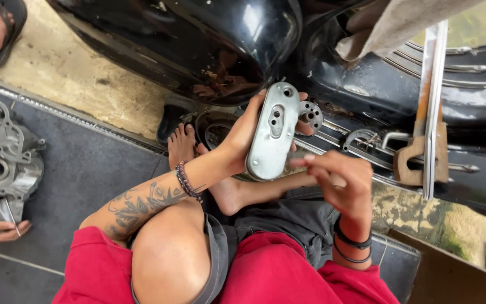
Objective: Cleaning a motorcycle component using a small brush and a cloth to remove dirt and debris.
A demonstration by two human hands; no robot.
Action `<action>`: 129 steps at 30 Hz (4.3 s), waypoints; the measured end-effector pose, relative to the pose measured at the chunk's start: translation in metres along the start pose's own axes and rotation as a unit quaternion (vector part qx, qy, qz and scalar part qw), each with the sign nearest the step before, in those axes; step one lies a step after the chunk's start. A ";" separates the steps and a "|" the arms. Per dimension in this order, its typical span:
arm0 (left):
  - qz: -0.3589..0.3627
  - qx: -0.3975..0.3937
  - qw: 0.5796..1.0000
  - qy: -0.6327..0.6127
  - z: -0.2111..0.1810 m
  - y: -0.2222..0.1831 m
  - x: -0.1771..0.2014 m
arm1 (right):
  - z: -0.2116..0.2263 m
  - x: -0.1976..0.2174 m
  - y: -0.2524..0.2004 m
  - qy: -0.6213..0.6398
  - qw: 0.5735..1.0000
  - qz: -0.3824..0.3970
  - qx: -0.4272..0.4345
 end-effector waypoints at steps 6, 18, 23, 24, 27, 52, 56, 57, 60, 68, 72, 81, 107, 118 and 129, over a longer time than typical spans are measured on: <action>-0.044 0.031 0.998 0.037 -0.003 -0.006 -0.021 | 0.043 0.024 -0.011 -0.007 0.998 -0.068 0.002; -0.074 0.137 0.885 0.439 -0.013 -0.063 -0.136 | 0.121 0.049 -0.035 -0.069 0.996 -0.058 0.025; -0.017 0.001 0.888 0.459 0.000 -0.085 -0.147 | 0.161 0.048 -0.042 -0.092 0.986 0.047 0.127; -0.010 0.002 0.894 0.448 -0.001 -0.093 -0.150 | 0.163 0.052 -0.043 -0.102 0.988 0.042 0.105; -0.005 0.067 0.931 0.358 -0.010 -0.113 -0.158 | 0.162 0.075 -0.045 -0.167 0.984 -0.001 0.056; -0.104 0.036 0.948 0.298 -0.036 -0.134 -0.103 | 0.180 0.045 0.060 -0.235 0.920 0.274 0.154; -0.083 0.039 0.971 0.220 -0.027 -0.121 -0.085 | 0.160 0.051 0.072 -0.278 0.921 0.242 0.127; -0.055 0.032 0.985 0.163 -0.026 -0.115 -0.083 | 0.156 0.053 0.078 -0.264 0.926 0.239 0.124; -0.062 0.079 0.995 0.025 -0.013 -0.088 -0.058 | 0.134 0.050 0.091 -0.246 0.923 0.247 0.163; 0.084 0.145 0.980 -0.105 0.005 -0.027 -0.046 | 0.090 0.060 0.082 -0.205 0.956 0.204 0.046; 0.024 0.249 0.964 -0.085 0.006 -0.017 -0.037 | 0.065 0.094 0.086 -0.288 0.940 0.184 -0.011; -0.015 0.179 0.971 -0.155 -0.017 -0.035 -0.039 | 0.074 0.078 0.113 -0.284 0.940 0.161 0.101; -0.011 -0.120 0.988 0.099 0.039 0.074 -0.064 | -0.045 0.152 0.077 -0.099 0.989 0.111 -0.012; -0.061 -0.112 0.985 0.117 0.056 0.033 -0.041 | -0.020 0.131 0.086 -0.119 0.974 0.188 0.034; -0.051 -0.158 0.963 0.212 0.037 -0.005 -0.028 | 0.016 0.109 0.117 -0.131 0.966 0.215 0.054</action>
Point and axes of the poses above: each hand's wrist, its own y-axis towards the middle knuckle, its own x-axis out of the back of the hand, z = x × y, the point moved 2 cm from there along y, towards the middle knuckle, and after that the axes turned 10 degrees about y, right-handed, at the moved point
